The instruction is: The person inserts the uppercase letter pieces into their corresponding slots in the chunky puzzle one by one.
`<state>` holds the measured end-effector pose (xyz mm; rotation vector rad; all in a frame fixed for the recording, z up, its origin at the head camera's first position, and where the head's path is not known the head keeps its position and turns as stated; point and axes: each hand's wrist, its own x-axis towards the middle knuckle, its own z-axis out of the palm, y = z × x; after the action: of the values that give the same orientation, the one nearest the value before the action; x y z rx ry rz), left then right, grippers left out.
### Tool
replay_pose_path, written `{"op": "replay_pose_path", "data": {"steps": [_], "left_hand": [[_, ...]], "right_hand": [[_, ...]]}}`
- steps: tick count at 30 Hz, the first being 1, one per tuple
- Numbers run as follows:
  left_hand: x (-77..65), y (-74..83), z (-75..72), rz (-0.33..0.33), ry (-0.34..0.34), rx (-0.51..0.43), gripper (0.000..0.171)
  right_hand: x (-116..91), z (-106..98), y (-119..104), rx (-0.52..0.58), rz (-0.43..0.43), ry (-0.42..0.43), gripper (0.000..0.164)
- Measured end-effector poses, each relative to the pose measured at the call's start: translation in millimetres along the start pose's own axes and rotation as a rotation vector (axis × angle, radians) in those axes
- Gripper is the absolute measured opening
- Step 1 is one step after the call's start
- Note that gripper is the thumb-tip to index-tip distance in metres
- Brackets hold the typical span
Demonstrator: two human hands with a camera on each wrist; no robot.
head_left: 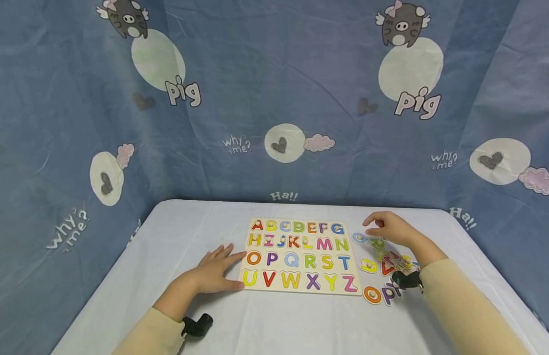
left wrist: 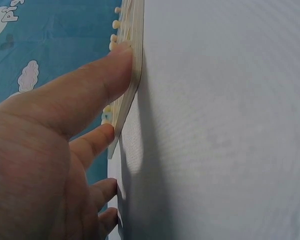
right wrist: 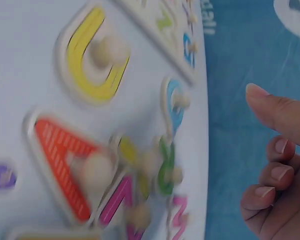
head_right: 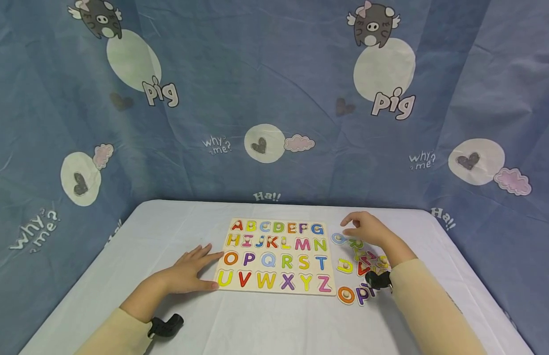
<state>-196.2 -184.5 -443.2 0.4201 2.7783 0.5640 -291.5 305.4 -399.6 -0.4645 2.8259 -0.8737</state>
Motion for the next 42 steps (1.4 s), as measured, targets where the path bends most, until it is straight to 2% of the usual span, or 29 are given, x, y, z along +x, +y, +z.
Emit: {"op": "replay_pose_path", "data": {"steps": [11,20,33,42], "left_hand": [[-0.1,-0.4,1.0,-0.001,-0.004,-0.007,0.092],[-1.1,4.0,-0.7,-0.012,-0.004,0.032,0.090],[-0.5,8.1,-3.6,-0.028,-0.018,0.012,0.089],[-1.0,6.9,-4.5,-0.026,-0.016,0.026,0.089]], "right_hand": [[-11.4,-2.5,39.9,0.031,0.135,0.090,0.027],[-13.0,-1.3,62.6,0.036,0.213,0.091,0.027],[-13.0,-0.4,70.6,0.043,0.271,0.069,0.023],[-7.7,1.5,72.1,0.009,0.252,0.048,0.017]]}}
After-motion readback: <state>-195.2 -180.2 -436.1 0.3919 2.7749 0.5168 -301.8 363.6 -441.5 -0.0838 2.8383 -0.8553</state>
